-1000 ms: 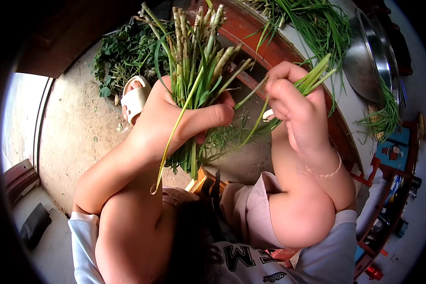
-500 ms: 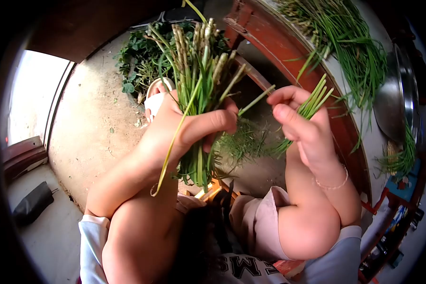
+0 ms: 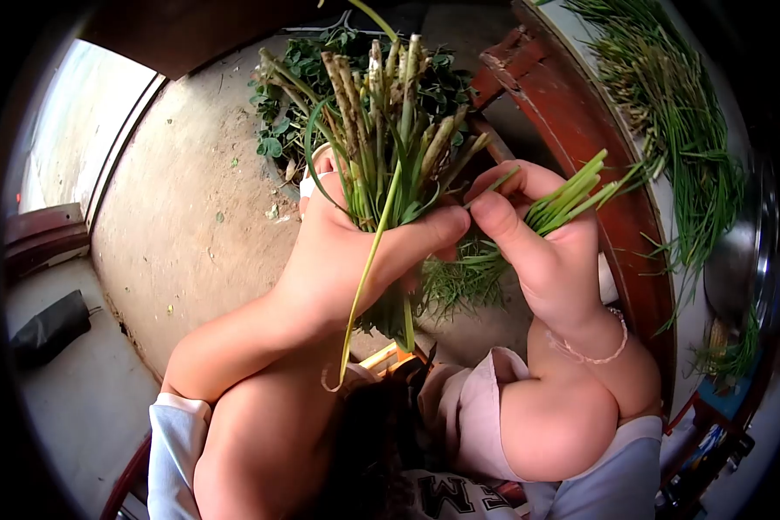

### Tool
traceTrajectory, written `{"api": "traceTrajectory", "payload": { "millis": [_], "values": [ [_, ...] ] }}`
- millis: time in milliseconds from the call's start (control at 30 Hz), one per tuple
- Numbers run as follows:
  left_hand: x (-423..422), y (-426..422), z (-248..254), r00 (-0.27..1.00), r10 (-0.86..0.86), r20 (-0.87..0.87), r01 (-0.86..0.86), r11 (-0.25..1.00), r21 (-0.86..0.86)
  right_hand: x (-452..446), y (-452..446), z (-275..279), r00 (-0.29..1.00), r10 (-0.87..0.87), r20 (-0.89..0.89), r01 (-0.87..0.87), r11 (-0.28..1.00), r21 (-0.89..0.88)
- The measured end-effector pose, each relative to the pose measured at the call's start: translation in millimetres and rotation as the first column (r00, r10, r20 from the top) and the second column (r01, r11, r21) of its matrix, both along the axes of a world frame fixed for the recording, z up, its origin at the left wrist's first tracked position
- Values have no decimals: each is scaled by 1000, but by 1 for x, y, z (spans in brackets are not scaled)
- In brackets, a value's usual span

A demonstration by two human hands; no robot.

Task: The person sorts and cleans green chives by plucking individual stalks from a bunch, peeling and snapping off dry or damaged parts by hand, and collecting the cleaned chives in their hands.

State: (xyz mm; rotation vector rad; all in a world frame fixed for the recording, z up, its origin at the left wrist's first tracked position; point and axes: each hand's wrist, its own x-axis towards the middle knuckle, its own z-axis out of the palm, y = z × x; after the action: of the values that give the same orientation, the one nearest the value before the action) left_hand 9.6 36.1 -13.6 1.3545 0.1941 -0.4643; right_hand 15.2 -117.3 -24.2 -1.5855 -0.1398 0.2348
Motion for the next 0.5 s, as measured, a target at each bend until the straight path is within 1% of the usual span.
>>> {"api": "traceTrajectory", "payload": {
  "millis": [67,133,200,267,300,333,400,433,467,500],
  "values": [
    [2,2,5,1000,14,-25,-13,1000,11,1,5,-3,999,-6,52,4,999,34],
    [5,7,6,999,5,-36,-5,1000,5,5,8,-8,998,31,55,-33,999,30],
    [6,9,6,999,-6,-44,6,1000,0,7,13,-11,987,24,156,-30,999,37],
    [5,11,4,999,22,-41,-24,998,-55,8,14,-11,987,31,159,-32,999,6],
    [5,12,5,999,27,-43,-29,998,-50,9,15,-11,986,35,163,-32,999,-27],
    [5,14,7,998,10,-56,-12,1000,-28,10,14,-10,986,40,162,-37,999,-22],
    [5,18,8,997,7,-71,-6,1000,10,11,14,-8,990,97,103,-93,995,-46],
    [4,20,6,996,16,-85,-17,1000,-4,12,17,-8,994,80,78,-81,997,0],
    [4,22,6,995,26,-99,-28,999,-17,15,19,-10,990,77,117,-78,997,-4],
    [5,23,10,991,55,-119,-58,998,-20,15,22,-8,995,55,87,-54,999,-5]
  ]
}}
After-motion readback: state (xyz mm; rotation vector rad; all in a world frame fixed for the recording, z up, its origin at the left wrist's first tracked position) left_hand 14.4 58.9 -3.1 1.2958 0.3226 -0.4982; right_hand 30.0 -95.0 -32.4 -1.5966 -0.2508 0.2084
